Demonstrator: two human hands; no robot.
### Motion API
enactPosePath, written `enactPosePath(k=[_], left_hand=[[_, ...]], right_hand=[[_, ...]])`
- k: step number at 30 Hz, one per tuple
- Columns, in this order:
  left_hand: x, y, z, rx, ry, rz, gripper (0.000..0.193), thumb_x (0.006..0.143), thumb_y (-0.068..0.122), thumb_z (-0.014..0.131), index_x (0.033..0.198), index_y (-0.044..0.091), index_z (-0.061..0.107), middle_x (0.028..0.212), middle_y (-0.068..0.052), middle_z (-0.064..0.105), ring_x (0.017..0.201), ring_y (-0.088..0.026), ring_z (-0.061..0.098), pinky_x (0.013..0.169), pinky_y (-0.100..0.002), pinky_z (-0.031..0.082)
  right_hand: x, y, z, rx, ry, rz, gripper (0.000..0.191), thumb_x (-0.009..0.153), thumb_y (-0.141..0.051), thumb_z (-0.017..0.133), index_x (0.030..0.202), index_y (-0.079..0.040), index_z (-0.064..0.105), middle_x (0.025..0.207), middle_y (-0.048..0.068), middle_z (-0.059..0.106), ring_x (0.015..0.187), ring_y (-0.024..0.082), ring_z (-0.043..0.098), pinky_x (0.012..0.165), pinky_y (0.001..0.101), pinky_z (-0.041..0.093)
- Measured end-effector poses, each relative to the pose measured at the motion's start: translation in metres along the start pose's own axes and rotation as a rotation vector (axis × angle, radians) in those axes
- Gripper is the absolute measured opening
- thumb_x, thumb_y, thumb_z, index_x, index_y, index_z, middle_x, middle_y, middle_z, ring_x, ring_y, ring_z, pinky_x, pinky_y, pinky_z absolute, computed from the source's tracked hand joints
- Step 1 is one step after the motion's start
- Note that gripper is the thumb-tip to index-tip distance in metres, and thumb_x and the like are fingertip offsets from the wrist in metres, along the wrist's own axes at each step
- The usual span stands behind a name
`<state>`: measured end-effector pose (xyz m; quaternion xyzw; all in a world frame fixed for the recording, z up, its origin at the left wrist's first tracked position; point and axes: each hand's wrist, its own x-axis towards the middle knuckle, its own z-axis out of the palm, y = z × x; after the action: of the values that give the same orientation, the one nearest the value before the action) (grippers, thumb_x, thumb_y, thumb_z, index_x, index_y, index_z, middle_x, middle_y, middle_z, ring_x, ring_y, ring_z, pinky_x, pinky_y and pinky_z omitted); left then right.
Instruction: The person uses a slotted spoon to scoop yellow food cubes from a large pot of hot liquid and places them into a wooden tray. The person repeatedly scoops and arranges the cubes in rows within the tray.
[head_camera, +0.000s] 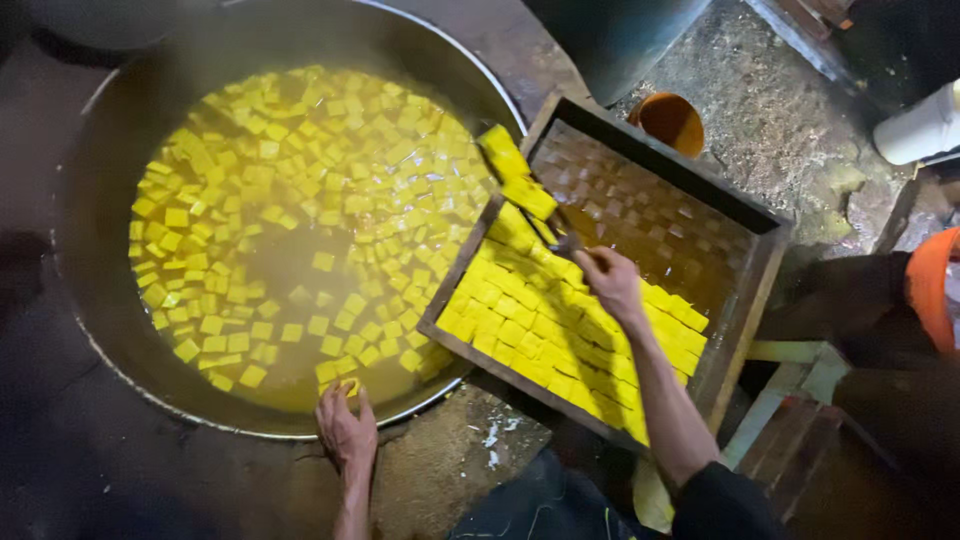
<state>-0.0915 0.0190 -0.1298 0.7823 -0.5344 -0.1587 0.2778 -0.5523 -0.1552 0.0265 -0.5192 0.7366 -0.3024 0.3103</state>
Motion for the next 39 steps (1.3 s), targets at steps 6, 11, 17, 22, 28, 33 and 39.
enactPosePath(k=[6, 11, 17, 22, 28, 33, 39], left_hand=[[0.035, 0.089, -0.004, -0.031, 0.071, 0.238, 0.03, 0.089, 0.022, 0.073, 0.116, 0.008, 0.072, 0.134, -0.014, 0.062, 0.127, -0.035, 0.054, 0.107, -0.049, 0.042], [0.064, 0.157, 0.024, -0.063, 0.073, 0.417, 0.026, 0.092, 0.022, 0.071, 0.114, 0.009, 0.072, 0.13, -0.014, 0.065, 0.123, -0.033, 0.059, 0.107, -0.049, 0.043], [0.097, 0.229, 0.076, -0.15, -0.035, 0.551, 0.027, 0.091, 0.021, 0.071, 0.113, 0.006, 0.073, 0.121, -0.015, 0.068, 0.117, -0.036, 0.061, 0.102, -0.048, 0.045], [0.149, 0.315, 0.14, -0.192, -0.095, 0.724, 0.03, 0.088, 0.018, 0.072, 0.117, 0.01, 0.07, 0.122, -0.012, 0.067, 0.116, -0.034, 0.061, 0.102, -0.047, 0.046], [0.174, 0.377, 0.202, -0.007, -0.322, 0.979, 0.023, 0.083, 0.013, 0.07, 0.105, 0.008, 0.071, 0.112, -0.014, 0.065, 0.11, -0.034, 0.063, 0.089, -0.049, 0.05], [0.186, 0.393, 0.237, 0.002, -0.295, 1.018, 0.016, 0.08, 0.006, 0.062, 0.094, 0.004, 0.068, 0.108, -0.018, 0.063, 0.104, -0.036, 0.062, 0.085, -0.046, 0.054], [0.19, 0.402, 0.246, -0.171, -0.497, 0.929, 0.019, 0.094, 0.008, 0.057, 0.108, 0.008, 0.069, 0.119, -0.014, 0.067, 0.115, -0.037, 0.062, 0.099, -0.05, 0.051]], right_hand=[[0.014, 0.06, -0.082, -0.4, 0.03, -0.013, 0.042, 0.095, -0.047, 0.067, 0.1, -0.007, 0.077, 0.079, 0.014, 0.075, 0.072, 0.029, 0.071, 0.069, 0.0442, 0.055], [0.038, 0.107, -0.071, -0.74, 0.021, -0.251, 0.039, 0.099, -0.048, 0.065, 0.103, -0.009, 0.07, 0.085, 0.014, 0.072, 0.077, 0.033, 0.07, 0.067, 0.0462, 0.055], [0.025, 0.133, -0.068, -0.652, 0.122, -0.561, 0.028, 0.098, -0.035, 0.065, 0.103, -0.008, 0.065, 0.091, 0.011, 0.066, 0.08, 0.031, 0.069, 0.066, 0.043, 0.056], [-0.001, 0.131, -0.08, -0.678, 0.114, -0.376, 0.029, 0.098, -0.037, 0.068, 0.103, -0.009, 0.066, 0.092, 0.011, 0.068, 0.08, 0.03, 0.069, 0.067, 0.0431, 0.056], [-0.054, 0.123, -0.108, -0.606, 0.197, 0.014, 0.034, 0.096, -0.039, 0.066, 0.113, -0.009, 0.067, 0.097, 0.013, 0.074, 0.078, 0.031, 0.073, 0.068, 0.0447, 0.057], [-0.088, 0.094, -0.121, -0.699, 0.145, 0.194, 0.036, 0.092, -0.047, 0.067, 0.105, -0.014, 0.072, 0.088, 0.013, 0.076, 0.082, 0.034, 0.073, 0.072, 0.0483, 0.055], [-0.084, 0.062, -0.149, -0.717, -0.063, 0.255, 0.034, 0.093, -0.049, 0.065, 0.103, -0.017, 0.07, 0.083, 0.011, 0.075, 0.078, 0.031, 0.075, 0.074, 0.0479, 0.056]])
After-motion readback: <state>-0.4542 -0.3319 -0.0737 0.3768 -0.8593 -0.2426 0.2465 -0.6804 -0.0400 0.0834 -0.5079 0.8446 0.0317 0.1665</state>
